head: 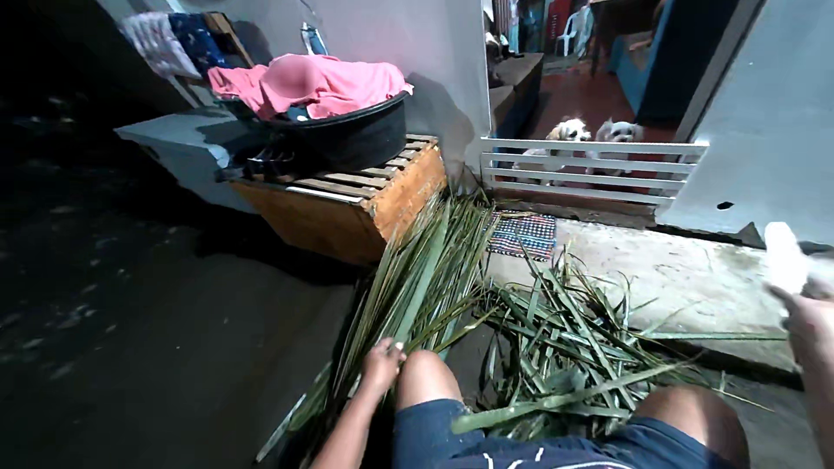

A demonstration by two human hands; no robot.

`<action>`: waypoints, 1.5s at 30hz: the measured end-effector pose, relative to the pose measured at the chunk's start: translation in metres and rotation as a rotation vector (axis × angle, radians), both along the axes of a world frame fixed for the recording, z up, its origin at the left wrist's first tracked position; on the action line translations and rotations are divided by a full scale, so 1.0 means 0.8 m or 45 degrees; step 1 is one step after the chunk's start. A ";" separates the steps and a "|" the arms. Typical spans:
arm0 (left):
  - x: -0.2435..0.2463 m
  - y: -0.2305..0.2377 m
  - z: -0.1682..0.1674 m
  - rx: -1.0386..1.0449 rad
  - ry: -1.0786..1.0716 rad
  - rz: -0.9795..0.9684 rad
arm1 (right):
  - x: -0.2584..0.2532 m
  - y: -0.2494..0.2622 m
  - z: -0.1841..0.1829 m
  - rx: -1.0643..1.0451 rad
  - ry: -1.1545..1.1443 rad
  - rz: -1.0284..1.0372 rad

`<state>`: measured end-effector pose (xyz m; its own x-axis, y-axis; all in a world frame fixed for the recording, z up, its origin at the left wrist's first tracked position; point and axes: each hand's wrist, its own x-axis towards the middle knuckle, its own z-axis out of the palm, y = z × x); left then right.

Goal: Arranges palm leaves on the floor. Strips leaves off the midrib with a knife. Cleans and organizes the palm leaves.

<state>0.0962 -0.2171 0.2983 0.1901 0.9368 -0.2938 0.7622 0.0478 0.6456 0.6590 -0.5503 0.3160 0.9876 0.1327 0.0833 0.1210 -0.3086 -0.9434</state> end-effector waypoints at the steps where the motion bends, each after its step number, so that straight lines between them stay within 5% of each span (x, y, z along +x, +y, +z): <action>1: 0.015 -0.007 0.003 0.012 -0.031 -0.045 | -0.024 0.018 0.007 -0.106 -0.002 0.203; 9: 0.099 -0.063 0.045 0.006 -0.150 -0.383 | -0.291 0.146 0.026 -0.009 0.541 1.373; 14: 0.127 -0.107 0.081 0.207 0.281 -0.522 | -0.375 0.180 0.023 0.123 0.832 1.675; 26: 0.141 -0.145 0.082 0.635 0.236 -0.678 | -0.402 0.178 0.018 0.352 0.827 1.435; 32: 0.142 -0.147 0.045 1.096 -0.066 -0.691 | -0.395 0.189 0.015 0.467 0.804 1.215; 35: 0.139 -0.144 0.035 1.141 -0.114 -0.670 | -0.393 0.192 0.009 0.505 0.793 1.208; 39: 0.131 -0.147 0.045 1.025 -0.083 -0.683 | -0.380 0.199 -0.010 0.421 0.412 1.227; 45: 0.107 -0.144 0.026 1.124 -0.041 -0.740 | -0.344 0.201 -0.002 0.568 0.648 1.003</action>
<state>0.1820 -0.3326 0.3191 0.6735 0.5785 0.4602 0.4994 -0.8151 0.2938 0.3839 -0.3893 0.3148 0.5664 0.8155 -0.1193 -0.3079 0.0751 -0.9484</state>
